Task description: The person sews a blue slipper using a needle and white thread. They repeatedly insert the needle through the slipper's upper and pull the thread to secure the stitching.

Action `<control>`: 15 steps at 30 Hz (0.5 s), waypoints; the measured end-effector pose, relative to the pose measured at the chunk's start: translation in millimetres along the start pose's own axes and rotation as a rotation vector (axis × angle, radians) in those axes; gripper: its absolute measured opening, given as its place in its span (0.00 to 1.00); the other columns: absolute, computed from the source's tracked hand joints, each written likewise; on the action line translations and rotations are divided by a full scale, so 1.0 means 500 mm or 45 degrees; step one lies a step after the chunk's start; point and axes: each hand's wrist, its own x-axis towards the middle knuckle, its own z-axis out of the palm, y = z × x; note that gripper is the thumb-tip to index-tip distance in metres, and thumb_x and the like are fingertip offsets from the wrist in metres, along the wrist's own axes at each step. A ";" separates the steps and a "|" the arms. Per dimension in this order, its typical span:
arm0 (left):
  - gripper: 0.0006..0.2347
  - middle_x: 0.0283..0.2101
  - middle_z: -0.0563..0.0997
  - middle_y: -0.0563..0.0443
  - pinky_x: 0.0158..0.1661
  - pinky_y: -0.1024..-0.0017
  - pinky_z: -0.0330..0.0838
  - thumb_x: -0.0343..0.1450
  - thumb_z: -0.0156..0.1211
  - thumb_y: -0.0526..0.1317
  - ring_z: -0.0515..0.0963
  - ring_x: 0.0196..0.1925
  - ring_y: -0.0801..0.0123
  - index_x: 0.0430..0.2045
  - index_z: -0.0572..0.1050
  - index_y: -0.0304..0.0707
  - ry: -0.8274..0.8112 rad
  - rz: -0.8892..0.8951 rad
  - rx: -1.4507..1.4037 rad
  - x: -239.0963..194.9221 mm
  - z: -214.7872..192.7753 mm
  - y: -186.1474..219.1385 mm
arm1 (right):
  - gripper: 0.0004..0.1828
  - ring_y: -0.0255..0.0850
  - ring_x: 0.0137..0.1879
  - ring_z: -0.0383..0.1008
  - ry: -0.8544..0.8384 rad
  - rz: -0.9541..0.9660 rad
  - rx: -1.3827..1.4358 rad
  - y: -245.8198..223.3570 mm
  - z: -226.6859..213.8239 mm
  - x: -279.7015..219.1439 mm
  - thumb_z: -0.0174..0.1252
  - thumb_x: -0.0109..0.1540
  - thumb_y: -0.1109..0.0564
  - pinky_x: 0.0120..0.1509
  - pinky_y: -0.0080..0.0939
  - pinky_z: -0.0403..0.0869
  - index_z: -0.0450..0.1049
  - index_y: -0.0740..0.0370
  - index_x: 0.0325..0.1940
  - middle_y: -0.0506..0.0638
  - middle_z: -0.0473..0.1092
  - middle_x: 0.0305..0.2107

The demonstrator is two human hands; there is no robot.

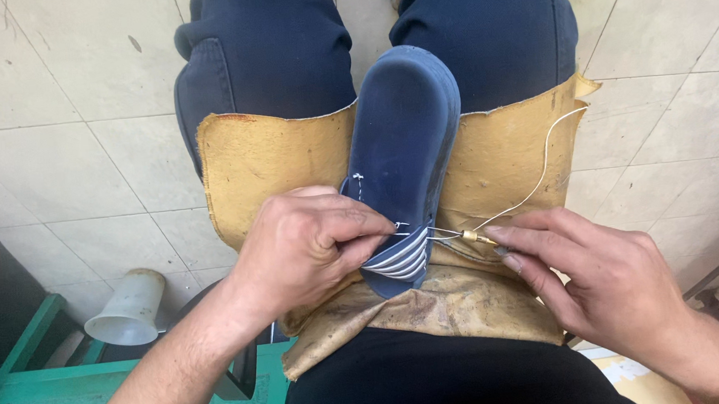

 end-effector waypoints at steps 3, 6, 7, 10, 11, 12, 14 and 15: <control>0.02 0.34 0.87 0.56 0.38 0.69 0.77 0.71 0.68 0.37 0.85 0.33 0.69 0.31 0.84 0.41 -0.013 0.063 -0.024 0.006 0.000 -0.004 | 0.13 0.33 0.46 0.79 -0.017 0.044 -0.073 -0.009 -0.005 0.006 0.57 0.66 0.52 0.41 0.37 0.76 0.77 0.48 0.55 0.38 0.76 0.47; 0.00 0.32 0.86 0.58 0.37 0.70 0.77 0.70 0.68 0.36 0.85 0.33 0.70 0.29 0.84 0.43 -0.052 0.033 -0.013 0.008 -0.001 -0.007 | 0.13 0.49 0.45 0.77 0.063 -0.065 -0.301 -0.031 -0.005 0.024 0.61 0.65 0.52 0.51 0.49 0.76 0.78 0.56 0.52 0.49 0.76 0.45; 0.01 0.32 0.86 0.58 0.37 0.69 0.76 0.70 0.68 0.37 0.85 0.33 0.69 0.29 0.83 0.44 -0.074 0.024 -0.014 0.008 -0.002 -0.009 | 0.13 0.49 0.47 0.77 0.106 -0.119 -0.296 -0.042 -0.001 0.033 0.61 0.66 0.51 0.53 0.48 0.75 0.77 0.58 0.51 0.51 0.75 0.46; 0.01 0.32 0.87 0.60 0.36 0.69 0.76 0.69 0.67 0.38 0.85 0.33 0.69 0.30 0.83 0.46 -0.107 -0.017 -0.005 0.012 -0.003 -0.005 | 0.10 0.47 0.44 0.77 0.201 -0.230 -0.254 -0.059 0.027 0.070 0.59 0.68 0.52 0.49 0.44 0.75 0.76 0.59 0.48 0.52 0.75 0.44; 0.01 0.32 0.87 0.61 0.36 0.69 0.76 0.68 0.68 0.39 0.85 0.33 0.70 0.29 0.84 0.47 -0.112 -0.060 0.015 0.012 -0.005 -0.003 | 0.07 0.44 0.39 0.77 0.252 -0.300 -0.210 -0.062 0.040 0.086 0.57 0.70 0.54 0.43 0.42 0.75 0.77 0.58 0.45 0.50 0.75 0.42; 0.01 0.32 0.87 0.61 0.36 0.69 0.76 0.68 0.68 0.39 0.85 0.33 0.70 0.29 0.84 0.47 -0.112 -0.058 0.013 0.014 -0.005 -0.005 | 0.07 0.44 0.39 0.77 0.252 -0.298 -0.212 -0.048 0.048 0.082 0.57 0.70 0.54 0.43 0.42 0.75 0.77 0.58 0.45 0.50 0.75 0.42; 0.01 0.32 0.87 0.63 0.35 0.69 0.75 0.68 0.67 0.39 0.84 0.33 0.70 0.29 0.84 0.49 -0.114 -0.067 0.029 0.014 -0.002 -0.005 | 0.13 0.44 0.29 0.72 0.200 -0.340 -0.274 -0.021 0.066 0.070 0.52 0.65 0.65 0.28 0.44 0.70 0.78 0.53 0.49 0.46 0.76 0.43; 0.01 0.32 0.87 0.63 0.35 0.69 0.75 0.68 0.67 0.39 0.84 0.33 0.70 0.29 0.84 0.49 -0.114 -0.066 0.027 0.017 -0.003 -0.004 | 0.13 0.44 0.29 0.72 0.199 -0.338 -0.275 -0.015 0.066 0.069 0.52 0.65 0.65 0.28 0.44 0.70 0.78 0.53 0.49 0.46 0.76 0.43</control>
